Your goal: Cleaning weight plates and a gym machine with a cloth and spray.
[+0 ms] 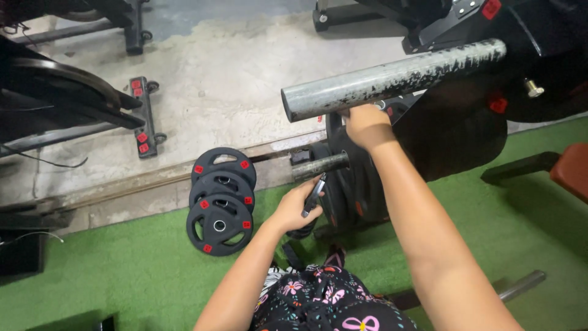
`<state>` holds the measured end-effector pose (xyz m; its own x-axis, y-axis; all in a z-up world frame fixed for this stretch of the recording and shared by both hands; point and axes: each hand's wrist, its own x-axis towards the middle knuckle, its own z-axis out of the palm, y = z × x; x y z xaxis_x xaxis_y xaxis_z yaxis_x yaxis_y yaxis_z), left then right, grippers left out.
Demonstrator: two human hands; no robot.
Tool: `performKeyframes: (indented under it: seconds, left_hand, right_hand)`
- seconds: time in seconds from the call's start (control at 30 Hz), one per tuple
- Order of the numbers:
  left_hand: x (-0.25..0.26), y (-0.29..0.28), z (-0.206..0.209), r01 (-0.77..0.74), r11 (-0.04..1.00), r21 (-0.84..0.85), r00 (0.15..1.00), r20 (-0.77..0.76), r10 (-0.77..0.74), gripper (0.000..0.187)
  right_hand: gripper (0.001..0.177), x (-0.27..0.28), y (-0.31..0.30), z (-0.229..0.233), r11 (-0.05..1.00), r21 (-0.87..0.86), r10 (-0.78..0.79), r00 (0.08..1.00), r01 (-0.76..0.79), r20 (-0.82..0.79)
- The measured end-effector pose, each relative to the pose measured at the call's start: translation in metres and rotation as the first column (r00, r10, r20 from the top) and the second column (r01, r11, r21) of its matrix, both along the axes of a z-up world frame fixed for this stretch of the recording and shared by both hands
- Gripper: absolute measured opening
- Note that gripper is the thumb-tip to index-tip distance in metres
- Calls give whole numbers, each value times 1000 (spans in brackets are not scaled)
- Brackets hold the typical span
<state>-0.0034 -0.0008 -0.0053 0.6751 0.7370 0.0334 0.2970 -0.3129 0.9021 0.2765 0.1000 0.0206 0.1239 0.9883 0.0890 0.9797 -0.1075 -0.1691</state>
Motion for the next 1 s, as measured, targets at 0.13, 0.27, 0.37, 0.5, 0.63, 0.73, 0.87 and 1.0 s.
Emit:
performKeyframes:
  seconds: [0.13, 0.27, 0.37, 0.5, 0.63, 0.73, 0.87, 1.0]
  left_hand:
    - [-2, -7, 1, -27, 999, 21, 999, 41, 26, 80]
    - [-6, -8, -2, -17, 1000, 3, 1000, 14, 17, 80]
    - [-8, -6, -1, -15, 1000, 19, 1000, 6, 15, 80]
    - [-8, -3, -1, -22, 999, 45, 1000, -14, 22, 78]
    - [-6, 1, -1, 2, 996, 85, 1000, 4, -2, 77]
    - [-3, 0, 4, 11, 999, 30, 999, -31, -11, 80]
    - [-3, -12, -4, 14, 999, 36, 998, 64, -17, 79]
    - [1, -13, -6, 4, 999, 38, 999, 53, -6, 79]
  right_hand:
    - [32, -5, 9, 6, 987, -159, -12, 996, -2, -90]
    - [42, -27, -38, 34, 997, -61, -51, 998, 48, -41]
    - [71, -41, -98, 42, 989, 147, 27, 1000, -29, 16]
    - [86, -57, -169, 32, 959, 274, 27, 986, -72, 164]
    - [84, -54, -166, 22, 952, 297, 20, 980, -79, 196]
    - [81, -40, -115, 32, 939, 300, 111, 973, -170, 205]
    - [60, -16, -35, 31, 977, 96, 180, 979, -188, 92]
    - [43, -21, -18, 37, 976, -211, 46, 998, -55, -50]
